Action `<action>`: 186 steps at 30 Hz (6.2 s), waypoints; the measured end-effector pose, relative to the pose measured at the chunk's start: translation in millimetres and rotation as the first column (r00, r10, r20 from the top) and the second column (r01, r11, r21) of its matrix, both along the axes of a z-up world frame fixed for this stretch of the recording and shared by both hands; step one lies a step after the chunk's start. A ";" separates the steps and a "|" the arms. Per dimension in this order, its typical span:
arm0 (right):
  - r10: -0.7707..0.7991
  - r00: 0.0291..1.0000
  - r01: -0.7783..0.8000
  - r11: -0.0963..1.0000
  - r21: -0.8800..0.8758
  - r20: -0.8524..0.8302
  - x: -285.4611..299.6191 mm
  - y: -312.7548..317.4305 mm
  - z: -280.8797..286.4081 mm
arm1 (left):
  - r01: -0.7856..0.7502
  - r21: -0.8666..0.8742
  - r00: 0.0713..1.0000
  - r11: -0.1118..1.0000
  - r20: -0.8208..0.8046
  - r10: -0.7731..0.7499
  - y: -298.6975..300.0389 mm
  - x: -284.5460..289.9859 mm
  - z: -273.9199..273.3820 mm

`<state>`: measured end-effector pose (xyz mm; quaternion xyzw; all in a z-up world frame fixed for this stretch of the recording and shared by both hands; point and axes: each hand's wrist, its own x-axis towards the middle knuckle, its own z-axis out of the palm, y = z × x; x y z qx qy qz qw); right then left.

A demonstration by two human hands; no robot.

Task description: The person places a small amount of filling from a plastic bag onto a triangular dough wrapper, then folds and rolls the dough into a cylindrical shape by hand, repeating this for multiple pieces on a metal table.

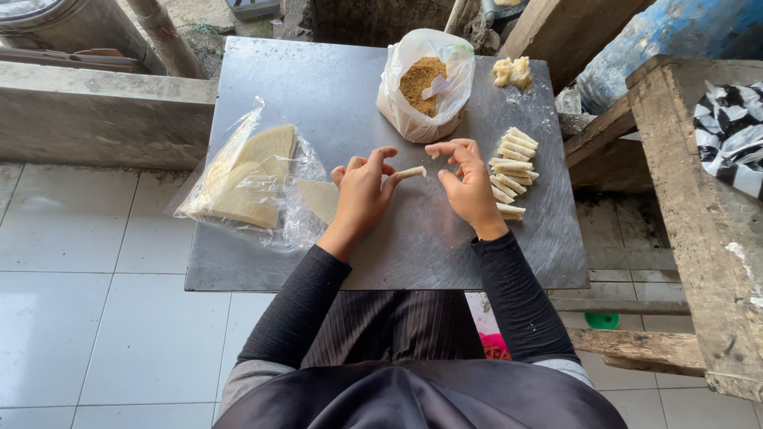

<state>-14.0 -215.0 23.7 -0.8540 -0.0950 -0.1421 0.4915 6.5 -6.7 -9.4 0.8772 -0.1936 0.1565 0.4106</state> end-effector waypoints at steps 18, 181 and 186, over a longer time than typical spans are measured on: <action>0.067 0.993 -0.048 0.983 -0.174 0.102 -4.1 14.3 -7.1 | -0.042 -0.035 0.999 0.999 -0.017 0.042 -5.3 -1.7 4.0; -0.311 0.950 0.231 0.751 0.618 0.023 -192.0 -39.6 -28.0 | -0.036 0.234 0.998 0.972 0.052 0.024 17.8 -44.0 -12.3; -0.318 0.948 0.264 0.771 0.580 -0.010 -191.8 -39.7 -29.8 | -0.170 0.150 0.984 0.974 0.074 0.160 15.7 -62.8 -15.6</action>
